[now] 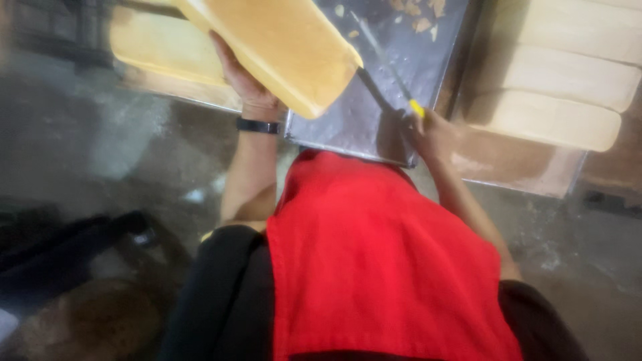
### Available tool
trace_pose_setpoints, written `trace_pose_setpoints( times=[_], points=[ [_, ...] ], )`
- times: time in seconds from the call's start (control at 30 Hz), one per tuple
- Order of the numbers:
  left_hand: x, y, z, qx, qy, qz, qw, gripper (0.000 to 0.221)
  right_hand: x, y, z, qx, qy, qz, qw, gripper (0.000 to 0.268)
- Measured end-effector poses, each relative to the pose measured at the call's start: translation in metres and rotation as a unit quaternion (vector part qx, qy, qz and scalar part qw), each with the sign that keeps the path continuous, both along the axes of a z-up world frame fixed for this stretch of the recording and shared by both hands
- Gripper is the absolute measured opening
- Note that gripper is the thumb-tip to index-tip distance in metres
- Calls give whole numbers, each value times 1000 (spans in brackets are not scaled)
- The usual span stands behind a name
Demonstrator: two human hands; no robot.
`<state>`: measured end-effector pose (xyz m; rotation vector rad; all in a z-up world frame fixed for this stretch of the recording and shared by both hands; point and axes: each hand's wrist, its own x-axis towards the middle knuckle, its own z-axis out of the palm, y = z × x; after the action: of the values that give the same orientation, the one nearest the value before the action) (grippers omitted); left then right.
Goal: The person trims a loaf of bread using a knife over a metal tray and places the pieces into a plastic bag. The person then moves trays of bread onto a storage rack.
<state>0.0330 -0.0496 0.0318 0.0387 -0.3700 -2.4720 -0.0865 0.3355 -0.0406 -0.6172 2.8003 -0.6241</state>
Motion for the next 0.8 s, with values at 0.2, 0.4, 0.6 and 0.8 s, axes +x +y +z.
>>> trace_pose_setpoints(
  times=[0.2, 0.4, 0.6, 0.8],
  points=[
    [-4, 13, -10, -8, -36, -27, 999, 76, -3, -61, 31, -273, 10, 126, 954, 38],
    [-8, 27, -12, -35, -45, -61, 997, 76, -4, -114, 79, -442, -149, 98, 879, 23],
    [-3, 26, -6, -29, -9, -92, 995, 76, -19, -103, 82, -546, -204, 77, 809, 10],
    [-2, 28, 15, -18, -45, -110, 993, 78, -66, -97, 90, -428, -4, 132, 894, 63]
  ],
)
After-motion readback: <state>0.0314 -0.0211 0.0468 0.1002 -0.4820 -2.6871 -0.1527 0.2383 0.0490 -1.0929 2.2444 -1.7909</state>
